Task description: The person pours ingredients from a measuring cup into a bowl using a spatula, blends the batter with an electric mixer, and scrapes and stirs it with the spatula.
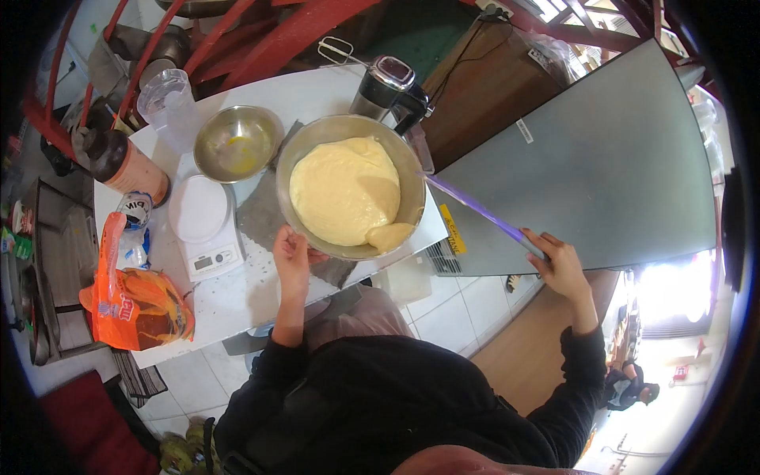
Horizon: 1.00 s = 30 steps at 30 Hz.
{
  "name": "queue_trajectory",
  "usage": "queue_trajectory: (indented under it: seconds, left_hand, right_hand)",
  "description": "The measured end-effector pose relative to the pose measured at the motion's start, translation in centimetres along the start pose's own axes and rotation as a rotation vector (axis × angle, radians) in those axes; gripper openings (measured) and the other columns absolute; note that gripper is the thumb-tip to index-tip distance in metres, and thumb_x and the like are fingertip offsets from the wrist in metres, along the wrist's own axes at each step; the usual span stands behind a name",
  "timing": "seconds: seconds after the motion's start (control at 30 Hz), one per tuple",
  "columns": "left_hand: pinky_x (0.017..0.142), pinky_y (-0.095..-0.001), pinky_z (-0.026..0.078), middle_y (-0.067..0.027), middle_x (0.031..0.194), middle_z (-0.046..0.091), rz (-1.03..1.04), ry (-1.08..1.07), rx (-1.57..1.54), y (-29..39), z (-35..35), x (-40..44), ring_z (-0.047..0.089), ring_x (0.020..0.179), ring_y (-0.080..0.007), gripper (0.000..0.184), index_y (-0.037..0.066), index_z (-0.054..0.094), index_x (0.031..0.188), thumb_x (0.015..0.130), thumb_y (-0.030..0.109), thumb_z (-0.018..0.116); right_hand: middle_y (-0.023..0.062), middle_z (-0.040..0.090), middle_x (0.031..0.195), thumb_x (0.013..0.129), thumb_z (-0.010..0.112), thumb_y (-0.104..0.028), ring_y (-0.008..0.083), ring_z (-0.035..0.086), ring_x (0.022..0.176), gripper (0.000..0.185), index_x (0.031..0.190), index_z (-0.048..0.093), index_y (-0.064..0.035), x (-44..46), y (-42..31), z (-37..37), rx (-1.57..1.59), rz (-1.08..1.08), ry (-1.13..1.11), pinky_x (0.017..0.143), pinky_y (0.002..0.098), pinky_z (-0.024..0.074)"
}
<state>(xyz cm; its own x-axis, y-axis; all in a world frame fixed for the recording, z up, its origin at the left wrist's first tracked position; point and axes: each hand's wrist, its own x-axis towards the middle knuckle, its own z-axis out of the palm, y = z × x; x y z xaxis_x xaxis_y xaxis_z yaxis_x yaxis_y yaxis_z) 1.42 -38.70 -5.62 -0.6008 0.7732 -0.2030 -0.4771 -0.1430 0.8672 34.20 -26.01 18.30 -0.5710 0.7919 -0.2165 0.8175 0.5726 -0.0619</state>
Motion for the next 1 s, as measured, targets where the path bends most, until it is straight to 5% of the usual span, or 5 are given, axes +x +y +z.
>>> queue_trajectory:
  seconds: [0.17, 0.4, 0.67, 0.87, 1.0]
  left_hand:
    - [0.047, -0.0238, 0.052, -0.0049, 0.065, 0.056, 0.012, -0.01, -0.018, 0.0, -0.1, 0.0, 0.058, 0.051, -0.012, 0.013, 0.006, 0.04, 0.077, 0.089, 0.01, 0.041]
    - [0.045, -0.024, 0.052, -0.0029, 0.064, 0.051, 0.048, 0.019, -0.064, -0.4, -0.2, 0.0, 0.058, 0.049, -0.0129, 0.012, 0.007, 0.037, 0.076, 0.088, 0.007, 0.042]
    - [0.044, -0.024, 0.052, -0.0038, 0.065, 0.052, 0.061, -0.01, -0.046, -0.7, -0.4, 0.2, 0.059, 0.049, -0.0142, 0.011, 0.008, 0.036, 0.078, 0.088, 0.007, 0.041]
    - [0.044, -0.0237, 0.052, -0.0043, 0.067, 0.053, 0.047, -0.005, -0.068, -0.3, -0.3, 0.1, 0.059, 0.049, -0.014, 0.013, 0.008, 0.035, 0.077, 0.088, 0.008, 0.041]
    - [0.044, -0.0238, 0.052, -0.0038, 0.066, 0.052, 0.054, -0.03, -0.063, -0.7, -0.7, 0.4, 0.059, 0.05, -0.0138, 0.013, 0.007, 0.036, 0.077, 0.088, 0.009, 0.041]
  right_hand:
    - [0.0092, 0.054, 0.082, 0.076, 0.059, -0.009, 0.0211, 0.053, 0.052, 0.047, 0.121, 0.049, -0.02, 4.3, 1.3, 6.6, -0.112, -0.212, 0.26, 0.052, 0.0307, 0.0458]
    - [0.0083, 0.055, 0.09, 0.074, 0.057, -0.007, 0.0215, 0.057, 0.058, 0.052, 0.123, 0.047, -0.0235, 7.0, 3.8, 13.3, -0.292, -0.249, 0.367, 0.052, 0.0304, 0.0488]
    - [0.0091, 0.057, 0.092, 0.068, 0.056, -0.001, 0.0227, 0.059, 0.063, 0.059, 0.122, 0.047, -0.0229, 2.9, 5.4, 9.3, -0.302, -0.218, 0.237, 0.057, 0.0313, 0.0512]
    - [0.01, 0.058, 0.089, 0.076, 0.05, -0.007, 0.0309, 0.059, 0.067, 0.039, 0.113, 0.051, -0.0197, 1.0, 3.1, 1.8, -0.327, -0.203, 0.133, 0.057, 0.0409, 0.0485]
    - [0.0076, 0.058, 0.097, 0.079, 0.053, -0.012, 0.0274, 0.061, 0.069, 0.023, 0.102, 0.057, -0.0141, 0.7, 3.7, -1.2, -0.512, -0.2, 0.133, 0.058, 0.0371, 0.0495]
